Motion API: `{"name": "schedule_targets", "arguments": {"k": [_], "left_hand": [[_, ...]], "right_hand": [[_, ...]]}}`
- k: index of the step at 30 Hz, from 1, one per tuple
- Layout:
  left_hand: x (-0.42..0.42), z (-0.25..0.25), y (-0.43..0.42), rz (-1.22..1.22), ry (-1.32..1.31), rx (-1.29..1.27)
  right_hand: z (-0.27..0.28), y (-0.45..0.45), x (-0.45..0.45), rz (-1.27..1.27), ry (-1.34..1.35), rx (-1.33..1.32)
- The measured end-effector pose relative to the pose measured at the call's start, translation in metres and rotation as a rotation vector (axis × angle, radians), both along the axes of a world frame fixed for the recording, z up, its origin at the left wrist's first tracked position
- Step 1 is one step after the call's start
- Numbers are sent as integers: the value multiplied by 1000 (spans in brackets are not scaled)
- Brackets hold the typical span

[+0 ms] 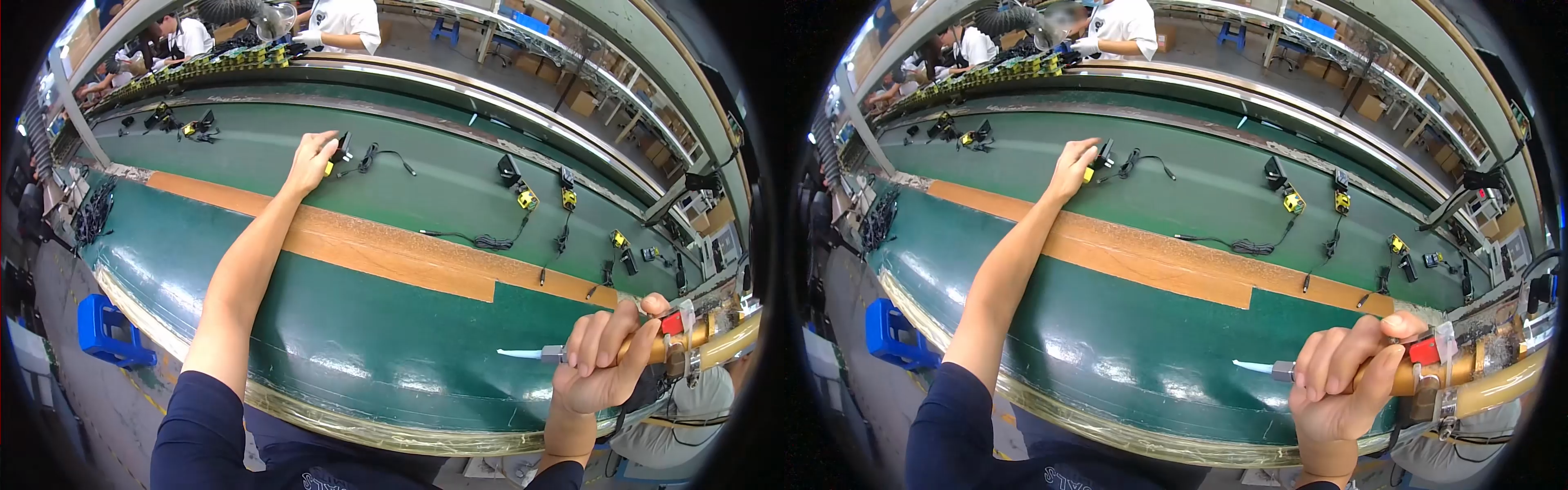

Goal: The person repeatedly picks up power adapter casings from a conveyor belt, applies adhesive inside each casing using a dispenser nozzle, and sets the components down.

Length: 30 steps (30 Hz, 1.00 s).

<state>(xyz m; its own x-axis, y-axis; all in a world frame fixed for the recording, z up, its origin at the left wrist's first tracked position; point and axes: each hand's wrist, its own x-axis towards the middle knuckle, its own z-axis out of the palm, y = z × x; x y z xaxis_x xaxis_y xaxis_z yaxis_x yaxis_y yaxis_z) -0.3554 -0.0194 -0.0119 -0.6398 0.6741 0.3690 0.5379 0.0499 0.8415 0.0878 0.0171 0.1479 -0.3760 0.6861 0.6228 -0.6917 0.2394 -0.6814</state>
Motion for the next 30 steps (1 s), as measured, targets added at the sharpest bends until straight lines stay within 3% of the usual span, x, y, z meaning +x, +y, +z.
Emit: {"name": "schedule_targets", "arguments": {"k": [3,10,12,18,22,23,27,30], "left_hand": [[-11,-6,-1,-42,139,-104],[-9,22,9,-263,25,-349],[-4,52,9,-314,-415,-582],[1,60,-4,-281,-179,-718],[-40,-9,-10,144,1066,-420],[-33,-1,-10,144,1071,-416],[8,54,-20,17,612,-202],[68,104,-34,-43,530,-138]], "right_hand": [[0,0,-2,-7,3,7],[-2,3,-1,-17,6,-13],[-2,4,-3,5,15,0],[-2,3,-3,22,36,0],[-2,3,-2,27,48,-2],[-1,3,-1,25,53,1],[-1,0,-2,44,62,6],[0,-2,1,55,71,-28]]}}
